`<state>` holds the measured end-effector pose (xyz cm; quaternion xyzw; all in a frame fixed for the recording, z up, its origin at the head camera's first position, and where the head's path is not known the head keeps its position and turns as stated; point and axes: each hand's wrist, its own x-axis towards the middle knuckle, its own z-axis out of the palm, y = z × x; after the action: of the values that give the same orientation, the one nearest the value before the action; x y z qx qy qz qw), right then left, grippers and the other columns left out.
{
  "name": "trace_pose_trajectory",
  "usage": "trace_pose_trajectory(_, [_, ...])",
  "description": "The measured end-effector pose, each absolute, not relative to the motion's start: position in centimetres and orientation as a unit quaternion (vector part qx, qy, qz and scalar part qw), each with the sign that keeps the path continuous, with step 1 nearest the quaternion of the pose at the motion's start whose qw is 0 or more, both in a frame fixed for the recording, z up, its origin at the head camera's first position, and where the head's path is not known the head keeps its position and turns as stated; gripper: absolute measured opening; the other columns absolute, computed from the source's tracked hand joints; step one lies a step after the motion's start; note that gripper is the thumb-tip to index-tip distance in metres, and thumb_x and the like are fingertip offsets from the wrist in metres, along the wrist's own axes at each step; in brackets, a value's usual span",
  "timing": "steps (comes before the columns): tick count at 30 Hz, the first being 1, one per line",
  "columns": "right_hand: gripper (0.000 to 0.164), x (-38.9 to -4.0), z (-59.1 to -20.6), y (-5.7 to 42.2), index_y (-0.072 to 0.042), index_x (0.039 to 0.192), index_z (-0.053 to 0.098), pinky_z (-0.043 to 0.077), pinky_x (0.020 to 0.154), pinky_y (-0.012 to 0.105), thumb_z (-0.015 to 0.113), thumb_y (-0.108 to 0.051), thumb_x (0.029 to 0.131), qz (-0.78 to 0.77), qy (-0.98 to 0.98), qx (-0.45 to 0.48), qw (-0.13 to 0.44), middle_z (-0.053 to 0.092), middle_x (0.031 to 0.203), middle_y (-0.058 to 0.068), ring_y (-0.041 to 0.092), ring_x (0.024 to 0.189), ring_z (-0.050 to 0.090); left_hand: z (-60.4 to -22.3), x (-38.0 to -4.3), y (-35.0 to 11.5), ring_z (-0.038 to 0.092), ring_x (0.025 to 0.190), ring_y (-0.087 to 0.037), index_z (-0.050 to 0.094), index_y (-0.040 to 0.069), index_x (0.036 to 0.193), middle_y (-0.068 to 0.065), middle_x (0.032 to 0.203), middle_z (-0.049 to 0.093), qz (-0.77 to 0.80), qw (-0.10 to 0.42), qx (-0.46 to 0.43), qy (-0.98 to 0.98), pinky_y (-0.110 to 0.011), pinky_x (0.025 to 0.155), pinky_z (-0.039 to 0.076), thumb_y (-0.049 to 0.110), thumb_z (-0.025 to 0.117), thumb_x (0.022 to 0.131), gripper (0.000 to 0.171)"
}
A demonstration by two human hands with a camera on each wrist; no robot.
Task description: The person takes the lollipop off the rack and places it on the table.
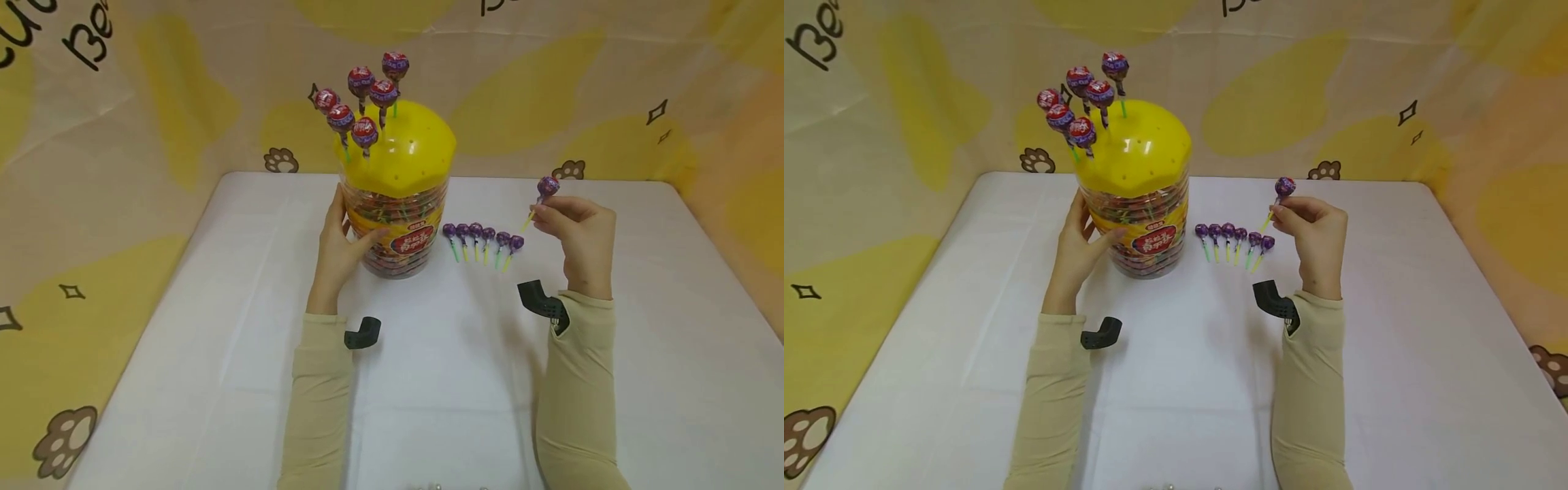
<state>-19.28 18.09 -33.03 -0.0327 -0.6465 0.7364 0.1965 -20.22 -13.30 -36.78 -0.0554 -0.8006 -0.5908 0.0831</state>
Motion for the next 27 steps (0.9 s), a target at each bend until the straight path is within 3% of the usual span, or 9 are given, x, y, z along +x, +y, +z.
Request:
trace_pose_trajectory(13, [0.010,-19.6,-34.3,20.9,-0.001,0.076,0.072,0.056,0.061,0.022,0.069,0.008,0.080,0.754,-0.648,-0.069,0.076,0.069,0.072,0.005,0.013,0.062,0.068,-36.8,-20.1,-13.3,0.017,0.142,-0.020,0.009,0.010,0.152,-0.008,0.156,0.015,-0.595,0.084,-0.054,-0.798,-0.038,0.114,0.024,0.023,0.073,0.084,0.095])
trace_pose_trajectory(23, [0.025,-20.1,-36.3,22.9,-0.007,0.071,0.072,0.056,0.063,0.020,0.060,0.009,0.086,0.756,-0.645,-0.104,-0.040,0.069,0.071,0.004,0.011,0.063,0.068,-36.8,-20.1,-13.3,0.017,0.142,-0.020,0.009,0.010,0.152,-0.008,0.156,0.015,-0.595,0.085,-0.052,-0.797,-0.038,0.114,0.023,0.023,0.073,0.084,0.095])
trace_pose_trajectory(27, [0.030,-20.4,-37.6,23.6,-0.009,0.068,0.071,0.056,0.062,0.020,0.057,0.009,0.088,0.741,-0.658,-0.127,-0.055,0.069,0.069,0.002,0.010,0.061,0.067,-36.8,-20.1,-13.3,0.018,0.142,-0.020,0.009,0.011,0.152,-0.007,0.156,0.015,-0.595,0.084,-0.050,-0.798,-0.038,0.114,0.023,0.023,0.073,0.084,0.095])
